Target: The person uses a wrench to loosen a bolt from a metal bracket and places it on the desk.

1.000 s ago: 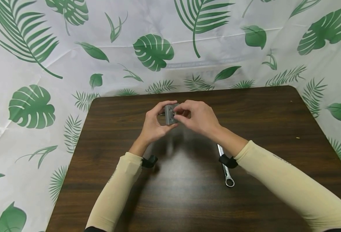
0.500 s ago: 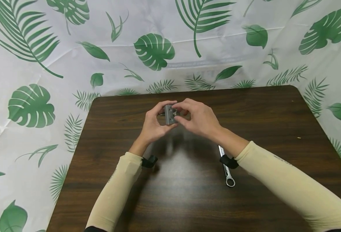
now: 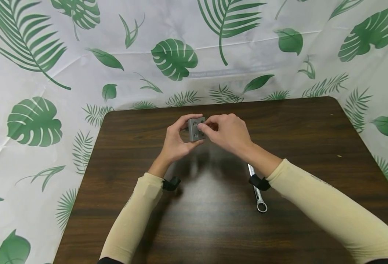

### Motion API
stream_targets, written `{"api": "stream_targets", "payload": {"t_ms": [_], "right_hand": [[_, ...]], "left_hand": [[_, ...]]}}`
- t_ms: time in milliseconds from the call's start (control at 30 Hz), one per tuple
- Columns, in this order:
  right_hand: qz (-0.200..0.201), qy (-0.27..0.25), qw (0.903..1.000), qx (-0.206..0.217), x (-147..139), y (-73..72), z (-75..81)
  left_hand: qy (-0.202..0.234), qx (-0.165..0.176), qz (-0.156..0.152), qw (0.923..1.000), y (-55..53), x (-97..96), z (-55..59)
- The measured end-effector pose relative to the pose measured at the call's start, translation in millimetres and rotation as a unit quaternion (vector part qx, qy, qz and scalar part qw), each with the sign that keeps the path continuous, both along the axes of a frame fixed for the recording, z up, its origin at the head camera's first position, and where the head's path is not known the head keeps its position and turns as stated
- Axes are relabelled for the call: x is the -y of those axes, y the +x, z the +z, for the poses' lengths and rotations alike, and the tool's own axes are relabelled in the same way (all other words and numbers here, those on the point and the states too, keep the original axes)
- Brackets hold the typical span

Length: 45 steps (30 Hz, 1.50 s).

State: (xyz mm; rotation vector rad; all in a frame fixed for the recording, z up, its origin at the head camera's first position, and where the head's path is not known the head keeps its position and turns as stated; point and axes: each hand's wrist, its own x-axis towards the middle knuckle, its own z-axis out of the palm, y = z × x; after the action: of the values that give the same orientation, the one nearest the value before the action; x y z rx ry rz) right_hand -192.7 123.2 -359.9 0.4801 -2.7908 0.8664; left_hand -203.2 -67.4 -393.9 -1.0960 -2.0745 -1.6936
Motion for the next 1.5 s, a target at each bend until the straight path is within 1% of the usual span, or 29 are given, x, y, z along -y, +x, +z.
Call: {"api": "stream_targets", "payload": {"t_ms": [100,267,400,567,667,767,867,933,1000,1067,1167,1267,1333,1367,1500], "right_hand": [[0.009,-0.011,0.9999,-0.002,0.2,-0.3,-0.2],[0.039,-0.026,0.9988,-0.017,-0.1,0.0,-1.0],[0.057,-0.024,0.9972,-0.042,-0.2,1.0,-2.6],[0.09,-0.018,0.9923,-0.084,0.1,1.2,-5.3],[0.1,-0.022,0.9903,-0.095,0.7,1.5,-6.2],[0.088,-0.029,0.9919,-0.088,1.6,1.7,-6.1],[0.054,-0.027,0.9964,-0.06,2.4,1.7,-4.3],[0.022,-0.011,0.9991,-0.033,2.7,2.0,-2.5],[-0.004,0.011,0.9999,-0.003,2.7,2.4,-1.0],[-0.019,0.031,0.9991,0.023,2.7,2.6,0.3],[-0.02,0.037,0.9981,0.045,2.8,2.4,1.1],[-0.01,0.026,0.9983,0.052,3.1,2.1,0.7],[-0.002,0.021,0.9988,0.045,3.3,2.0,-0.1],[0.003,0.02,0.999,0.041,3.3,1.9,-0.2],[0.028,0.017,0.9994,0.01,3.2,1.3,-1.4]], "left_hand": [[-0.003,0.001,0.002,1.0,0.2,-1.1,0.5],[-0.007,0.0,0.006,1.0,1.0,-0.9,1.0],[-0.008,0.001,0.008,0.9999,0.8,0.0,0.8],[-0.009,0.003,0.01,0.9999,0.7,1.1,0.3],[-0.011,0.001,0.012,0.9999,0.3,1.9,-0.1],[-0.015,-0.002,0.015,0.9998,0.1,2.8,-0.4],[-0.014,-0.002,0.016,0.9998,0.3,3.6,-0.4],[-0.013,0.0,0.014,0.9998,0.4,3.8,-0.4],[-0.011,0.001,0.01,0.9999,0.3,3.5,-0.2],[-0.01,0.0,0.007,0.9999,0.0,2.8,0.1],[-0.01,-0.003,0.005,0.9999,-0.2,1.9,0.7],[-0.01,-0.004,0.008,0.9999,0.2,1.7,0.8],[-0.009,-0.001,0.009,0.9999,0.5,2.3,0.3],[-0.01,0.0,0.011,0.9999,-1.7,2.9,-4.0],[-0.01,0.004,0.011,0.9999,-1.4,4.5,-4.8]]}}
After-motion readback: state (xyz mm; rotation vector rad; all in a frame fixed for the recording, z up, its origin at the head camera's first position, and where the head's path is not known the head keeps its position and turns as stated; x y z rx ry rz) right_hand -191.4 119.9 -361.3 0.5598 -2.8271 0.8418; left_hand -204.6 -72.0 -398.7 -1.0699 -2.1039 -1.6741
